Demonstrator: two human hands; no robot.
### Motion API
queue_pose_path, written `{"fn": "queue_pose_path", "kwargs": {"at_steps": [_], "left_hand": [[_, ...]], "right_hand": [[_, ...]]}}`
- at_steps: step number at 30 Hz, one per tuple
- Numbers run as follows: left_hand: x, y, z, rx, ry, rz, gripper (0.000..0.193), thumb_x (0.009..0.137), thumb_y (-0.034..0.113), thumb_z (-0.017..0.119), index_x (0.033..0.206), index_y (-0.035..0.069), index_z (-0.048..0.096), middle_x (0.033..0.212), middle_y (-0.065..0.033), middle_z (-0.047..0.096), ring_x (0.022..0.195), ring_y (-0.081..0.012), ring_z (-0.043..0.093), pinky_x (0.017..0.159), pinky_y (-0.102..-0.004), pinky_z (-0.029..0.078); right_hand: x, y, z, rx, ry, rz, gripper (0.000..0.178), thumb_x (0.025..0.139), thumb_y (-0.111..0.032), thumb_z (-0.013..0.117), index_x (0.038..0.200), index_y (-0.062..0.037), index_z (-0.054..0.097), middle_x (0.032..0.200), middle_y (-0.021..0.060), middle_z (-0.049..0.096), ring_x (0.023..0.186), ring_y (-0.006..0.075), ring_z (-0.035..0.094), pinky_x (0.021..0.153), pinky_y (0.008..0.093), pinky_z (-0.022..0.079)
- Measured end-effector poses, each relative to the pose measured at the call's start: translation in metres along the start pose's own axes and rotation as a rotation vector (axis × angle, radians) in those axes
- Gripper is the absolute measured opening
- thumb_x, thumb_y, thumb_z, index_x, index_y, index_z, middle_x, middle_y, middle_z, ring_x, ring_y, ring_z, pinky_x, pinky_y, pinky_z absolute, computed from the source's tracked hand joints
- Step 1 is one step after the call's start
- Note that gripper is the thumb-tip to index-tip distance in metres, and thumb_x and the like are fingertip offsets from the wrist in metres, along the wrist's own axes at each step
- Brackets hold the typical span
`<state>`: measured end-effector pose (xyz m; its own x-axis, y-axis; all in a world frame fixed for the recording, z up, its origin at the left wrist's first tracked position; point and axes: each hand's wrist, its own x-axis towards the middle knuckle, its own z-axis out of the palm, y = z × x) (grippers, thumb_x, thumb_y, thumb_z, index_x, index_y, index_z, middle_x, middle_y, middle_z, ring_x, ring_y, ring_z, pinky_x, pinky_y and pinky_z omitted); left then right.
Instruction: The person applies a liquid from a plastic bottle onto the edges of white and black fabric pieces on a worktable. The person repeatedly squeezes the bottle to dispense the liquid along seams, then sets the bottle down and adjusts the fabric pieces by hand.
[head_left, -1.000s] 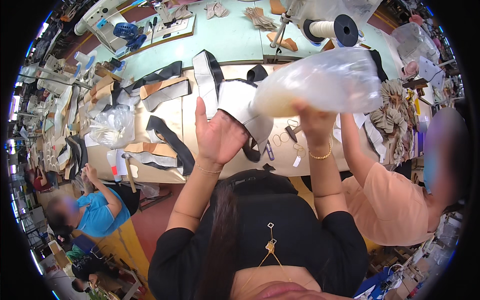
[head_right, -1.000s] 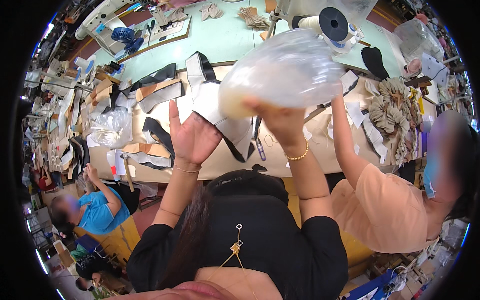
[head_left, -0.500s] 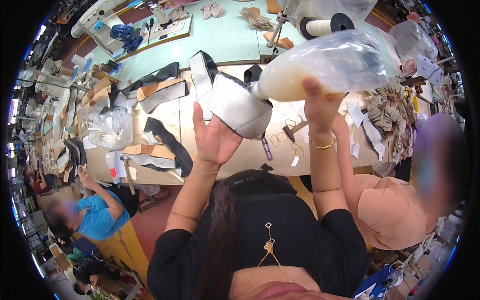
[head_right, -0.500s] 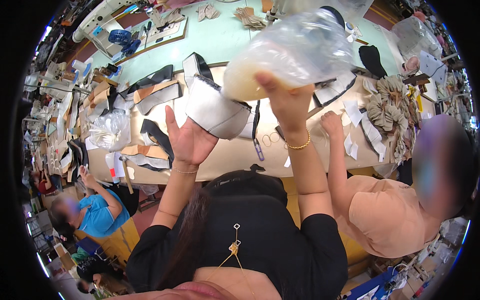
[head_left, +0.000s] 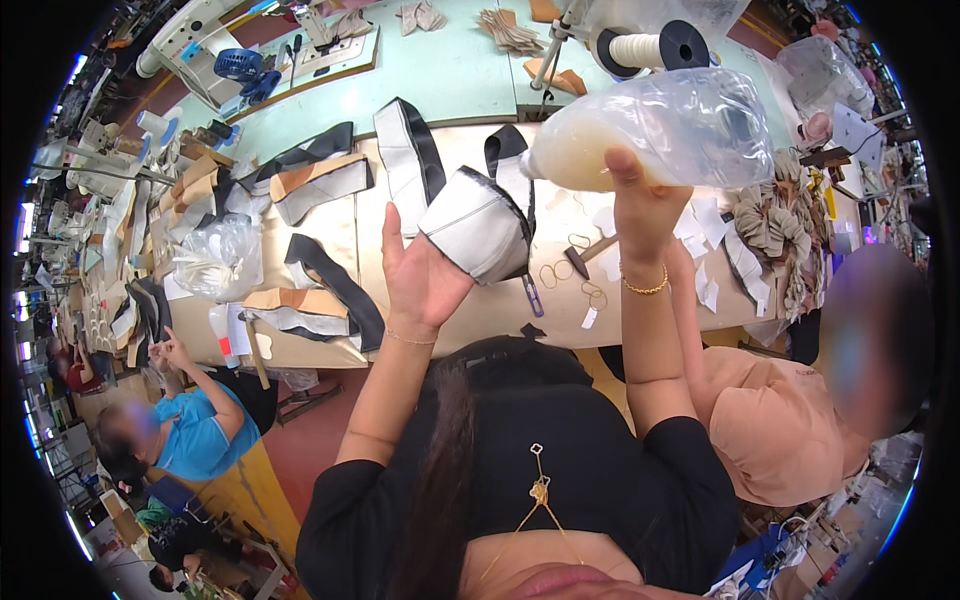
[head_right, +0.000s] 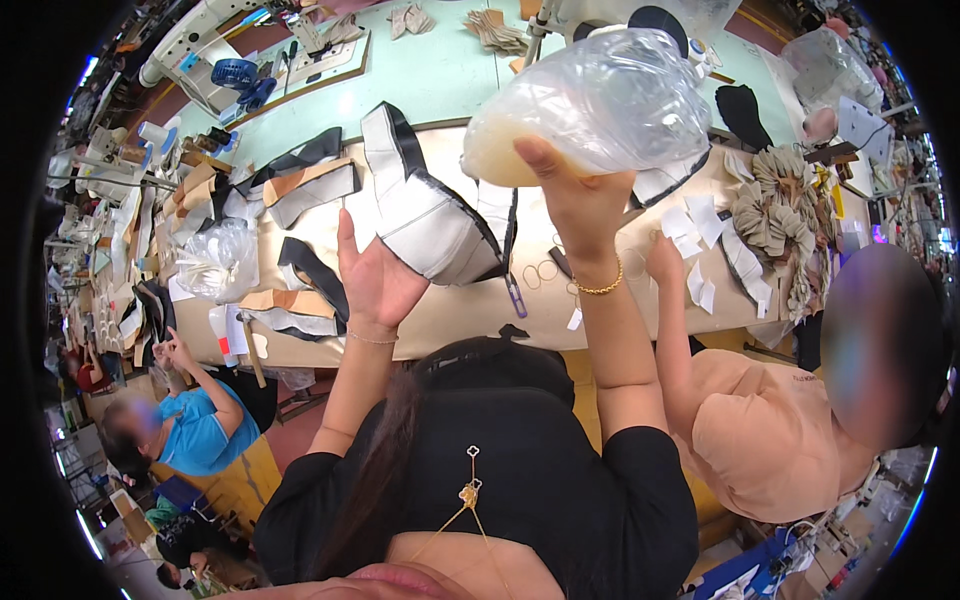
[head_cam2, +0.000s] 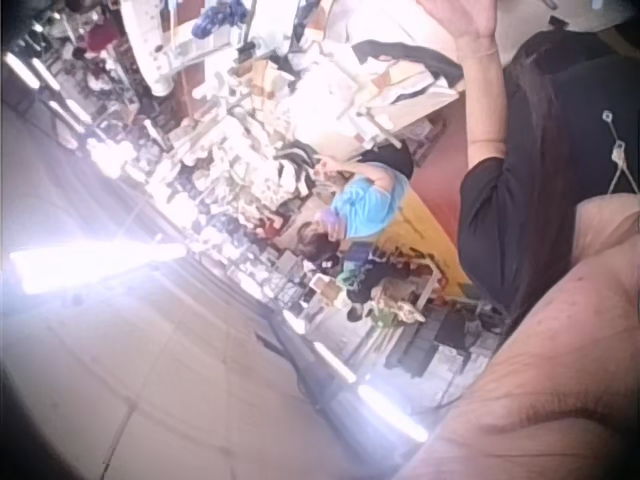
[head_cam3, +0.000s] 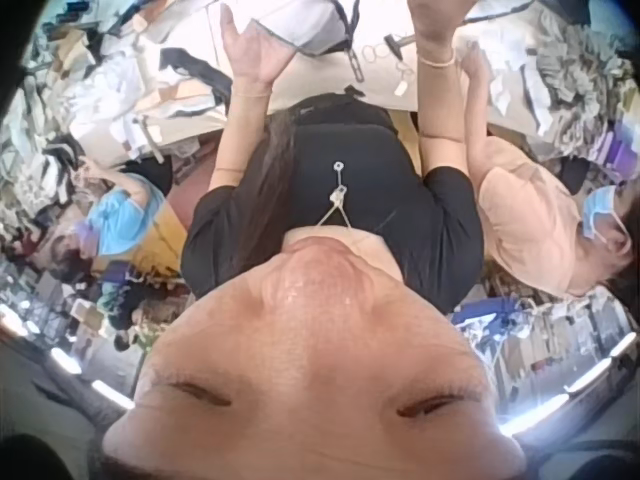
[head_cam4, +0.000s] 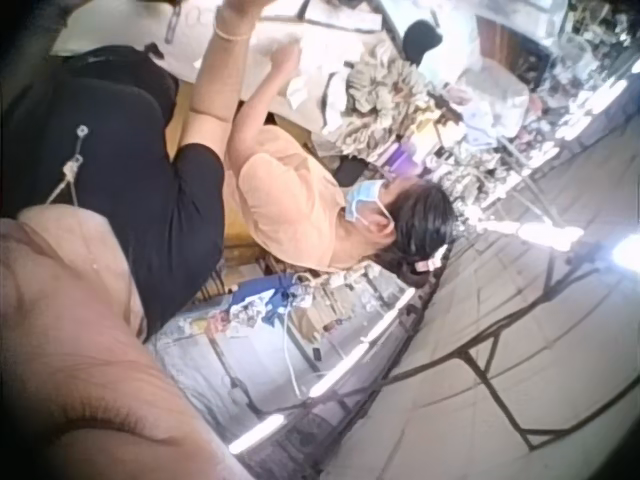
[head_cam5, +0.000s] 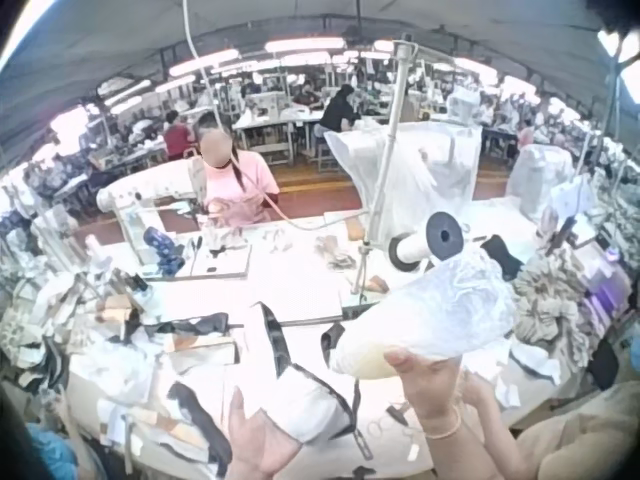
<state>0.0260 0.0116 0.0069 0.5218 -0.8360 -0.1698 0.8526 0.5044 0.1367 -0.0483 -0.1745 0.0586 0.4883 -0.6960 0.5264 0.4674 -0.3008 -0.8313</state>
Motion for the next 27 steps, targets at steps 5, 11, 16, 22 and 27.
{"fn": "queue_pose_path", "kwargs": {"at_steps": [5, 11, 16, 22, 27], "left_hand": [[-0.005, -0.003, 0.002, 0.204, -0.005, 0.03, 0.083, 0.085, 0.063, 0.035, 0.14, 0.002, 0.024, 0.142, -0.0148, 0.032, 0.131, -0.0314, 0.03, 0.108, -0.0463, 0.019], [-0.007, 0.0, 0.006, 0.138, -0.007, -0.007, 0.087, 0.083, 0.067, 0.035, 0.14, 0.002, 0.023, 0.143, -0.0148, 0.029, 0.132, -0.0324, 0.028, 0.108, -0.0472, 0.019], [-0.002, -0.002, 0.007, 0.121, -0.053, 0.008, 0.091, 0.083, 0.069, 0.032, 0.14, 0.0, 0.021, 0.144, -0.0153, 0.028, 0.132, -0.0323, 0.027, 0.109, -0.0459, 0.018], [0.002, -0.01, 0.017, 0.231, -0.073, -0.049, 0.097, 0.081, 0.075, 0.025, 0.141, -0.001, 0.018, 0.144, -0.0159, 0.027, 0.133, -0.0284, 0.026, 0.11, -0.04, 0.016], [0.007, -0.006, 0.018, 0.275, -0.1, -0.083, 0.101, 0.079, 0.077, 0.022, 0.141, -0.002, 0.017, 0.145, -0.0148, 0.026, 0.133, -0.0263, 0.025, 0.111, -0.0372, 0.015]], "right_hand": [[-0.003, 0.012, 0.008, -0.254, -0.082, -0.159, 0.038, 0.071, -0.017, 0.079, 0.097, 0.0041, 0.062, 0.091, 0.0096, 0.066, 0.079, 0.0167, 0.062, 0.072, 0.0274, 0.051], [-0.009, 0.015, -0.004, 0.022, -0.126, -0.097, 0.04, 0.071, -0.016, 0.079, 0.101, 0.0044, 0.061, 0.095, 0.0098, 0.064, 0.083, 0.0153, 0.062, 0.072, 0.0269, 0.05], [-0.013, 0.007, -0.01, -0.145, -0.037, -0.02, 0.039, 0.072, -0.015, 0.078, 0.101, 0.0034, 0.06, 0.097, 0.0087, 0.063, 0.083, 0.0152, 0.06, 0.075, 0.0269, 0.049], [-0.026, 0.01, 0.004, -0.021, 0.034, 0.091, 0.042, 0.071, -0.017, 0.079, 0.101, 0.003, 0.059, 0.093, 0.0071, 0.063, 0.084, 0.0143, 0.059, 0.076, 0.0274, 0.048], [-0.027, 0.008, 0.006, -0.045, -0.202, -0.074, 0.04, 0.069, -0.015, 0.08, 0.099, 0.0019, 0.061, 0.092, 0.0078, 0.065, 0.082, 0.0149, 0.061, 0.074, 0.0268, 0.049]]}}
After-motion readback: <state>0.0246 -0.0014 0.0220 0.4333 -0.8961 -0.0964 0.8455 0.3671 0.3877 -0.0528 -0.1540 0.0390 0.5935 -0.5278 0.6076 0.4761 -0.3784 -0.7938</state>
